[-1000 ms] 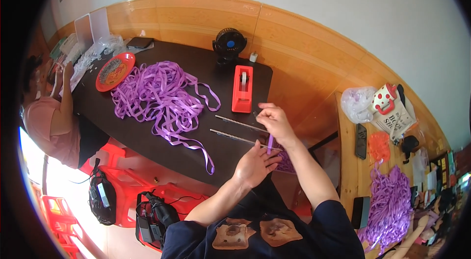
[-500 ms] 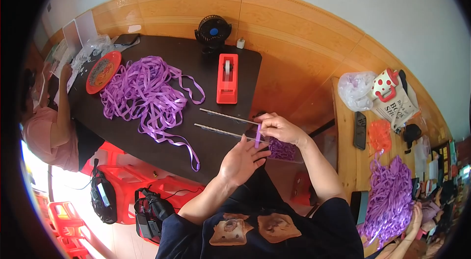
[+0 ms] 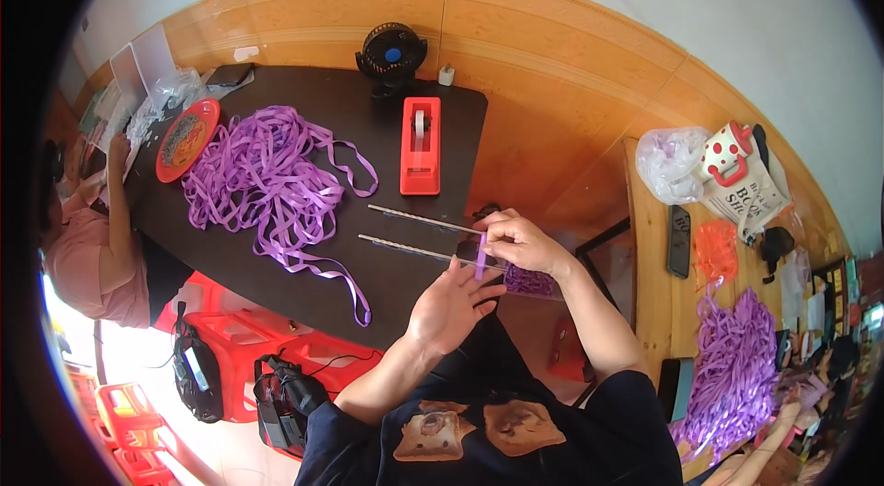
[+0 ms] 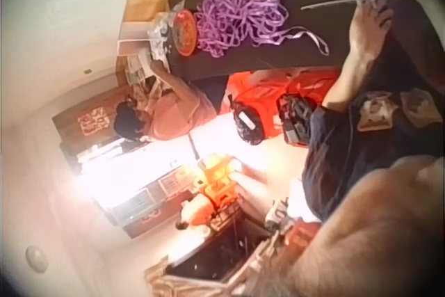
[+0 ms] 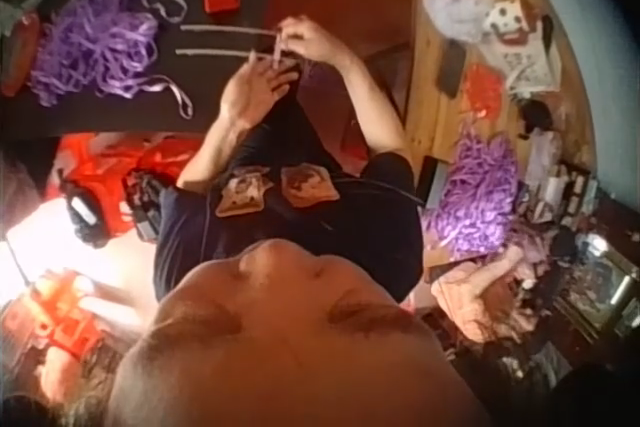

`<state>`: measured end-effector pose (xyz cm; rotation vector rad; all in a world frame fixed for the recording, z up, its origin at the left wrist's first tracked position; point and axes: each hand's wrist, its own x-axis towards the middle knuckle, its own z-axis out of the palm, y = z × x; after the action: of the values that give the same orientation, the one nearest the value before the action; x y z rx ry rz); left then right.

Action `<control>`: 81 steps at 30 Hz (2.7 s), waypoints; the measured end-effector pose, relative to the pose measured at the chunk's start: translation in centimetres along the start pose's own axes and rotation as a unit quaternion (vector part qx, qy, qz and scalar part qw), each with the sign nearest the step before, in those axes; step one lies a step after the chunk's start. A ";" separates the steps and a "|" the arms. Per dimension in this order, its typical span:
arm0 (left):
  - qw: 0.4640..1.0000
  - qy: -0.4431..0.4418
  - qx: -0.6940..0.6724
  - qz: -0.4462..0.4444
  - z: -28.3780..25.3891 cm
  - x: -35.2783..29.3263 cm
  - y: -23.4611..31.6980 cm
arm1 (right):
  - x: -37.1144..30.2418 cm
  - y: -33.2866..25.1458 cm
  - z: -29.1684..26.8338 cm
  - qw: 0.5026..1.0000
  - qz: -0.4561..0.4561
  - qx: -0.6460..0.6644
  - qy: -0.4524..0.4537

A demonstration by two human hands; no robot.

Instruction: Tying purple ribbons onto metal rods to create bows or bundles.

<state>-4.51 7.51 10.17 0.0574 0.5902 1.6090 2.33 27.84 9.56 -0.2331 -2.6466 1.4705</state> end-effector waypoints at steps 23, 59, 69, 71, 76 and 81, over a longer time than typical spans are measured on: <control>0.999 -0.024 -0.031 0.006 -0.2 0.1 -0.3 | -1.4 -4.4 6.0 0.836 0.119 -0.429 0.322; 1.000 -0.004 -0.006 0.009 -0.2 0.1 -0.3 | -4.5 1.3 7.6 0.752 0.063 0.593 0.280; 0.999 -0.018 -0.029 0.008 -0.8 0.3 -0.6 | -1.7 3.6 7.6 0.677 -0.031 0.732 0.064; 0.999 -0.022 -0.030 0.011 -0.7 0.3 -0.7 | -1.1 4.4 8.3 0.672 -0.040 0.736 0.067; 0.999 -0.028 -0.030 0.014 -0.7 0.2 -0.7 | -0.6 4.4 8.7 0.663 -0.064 0.744 0.051; 1.000 -0.008 -0.024 0.009 -0.4 0.1 -0.5 | -1.0 4.0 8.1 0.664 -0.061 0.743 0.058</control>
<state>-4.20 7.50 9.53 0.0405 0.5393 1.6384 2.29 23.02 1.85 0.0369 -0.6259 2.7249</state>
